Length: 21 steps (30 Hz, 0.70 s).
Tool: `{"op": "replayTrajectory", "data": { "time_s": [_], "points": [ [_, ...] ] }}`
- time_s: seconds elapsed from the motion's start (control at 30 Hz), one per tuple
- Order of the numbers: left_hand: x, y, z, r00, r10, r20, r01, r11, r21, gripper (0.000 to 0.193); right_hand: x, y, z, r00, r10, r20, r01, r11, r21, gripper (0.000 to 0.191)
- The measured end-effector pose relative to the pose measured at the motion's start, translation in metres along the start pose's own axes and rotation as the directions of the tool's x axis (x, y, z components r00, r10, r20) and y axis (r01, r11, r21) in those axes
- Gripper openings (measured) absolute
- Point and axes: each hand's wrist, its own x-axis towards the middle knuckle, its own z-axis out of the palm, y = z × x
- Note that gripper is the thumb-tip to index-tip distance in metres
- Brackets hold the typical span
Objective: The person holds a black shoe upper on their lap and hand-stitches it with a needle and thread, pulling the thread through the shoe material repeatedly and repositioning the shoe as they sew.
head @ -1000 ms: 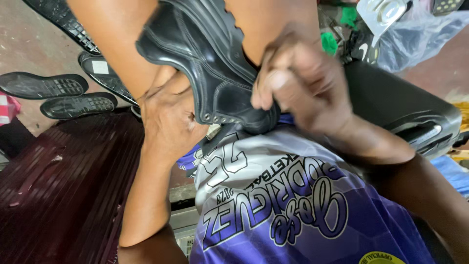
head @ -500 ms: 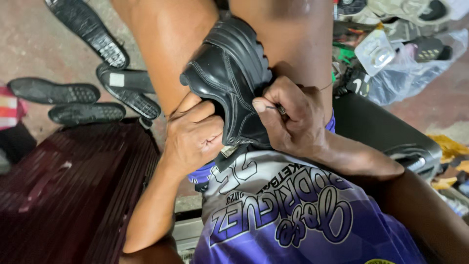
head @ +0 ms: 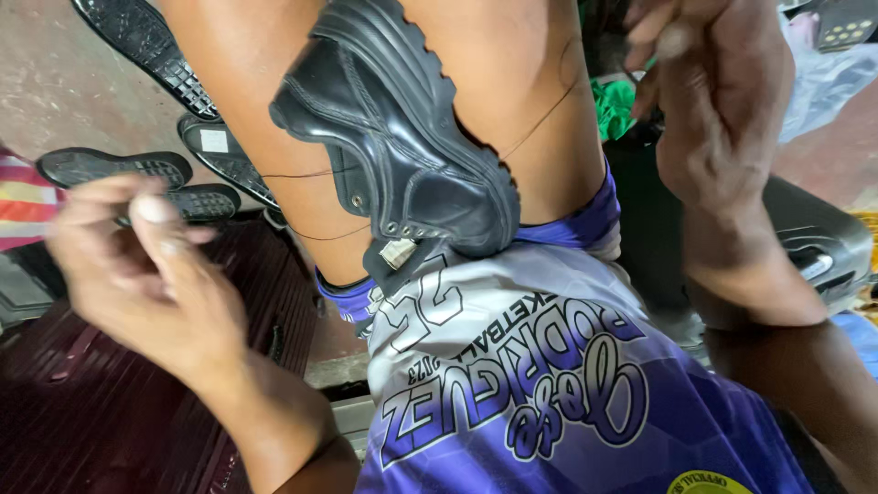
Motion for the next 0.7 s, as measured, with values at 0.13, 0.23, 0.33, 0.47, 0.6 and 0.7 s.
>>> {"op": "replayTrajectory", "data": {
  "time_s": [0.13,0.23,0.33,0.47,0.6,0.7],
  "points": [
    [-0.021,0.015,0.034,0.946,0.043,0.322,0.023,0.98,-0.199,0.016,-0.012,0.001,0.005,0.971,-0.016,0.239,0.082,0.96,-0.267,0.015],
    [-0.018,0.023,0.063,0.831,0.047,0.554,0.118,0.959,-0.259,0.015,-0.018,0.006,0.018,0.934,-0.082,0.348,0.21,0.913,-0.349,0.021],
    [-0.013,0.024,0.074,0.785,-0.04,0.618,0.174,0.972,-0.157,0.011,-0.02,0.007,0.028,0.921,-0.038,0.388,0.189,0.914,-0.36,0.024],
    [-0.014,0.021,0.075,0.789,-0.027,0.614,0.179,0.966,-0.188,0.01,-0.021,0.005,0.033,0.917,-0.066,0.394,0.239,0.881,-0.409,0.025],
    [-0.017,0.021,0.076,0.794,-0.02,0.607,0.167,0.968,-0.186,0.01,-0.02,0.003,0.032,0.907,-0.063,0.416,0.261,0.859,-0.441,0.029],
    [-0.018,0.021,0.078,0.796,-0.016,0.606,0.177,0.962,-0.207,0.011,-0.019,-0.001,0.032,0.905,-0.014,0.425,0.242,0.838,-0.488,0.031]
  ]
}}
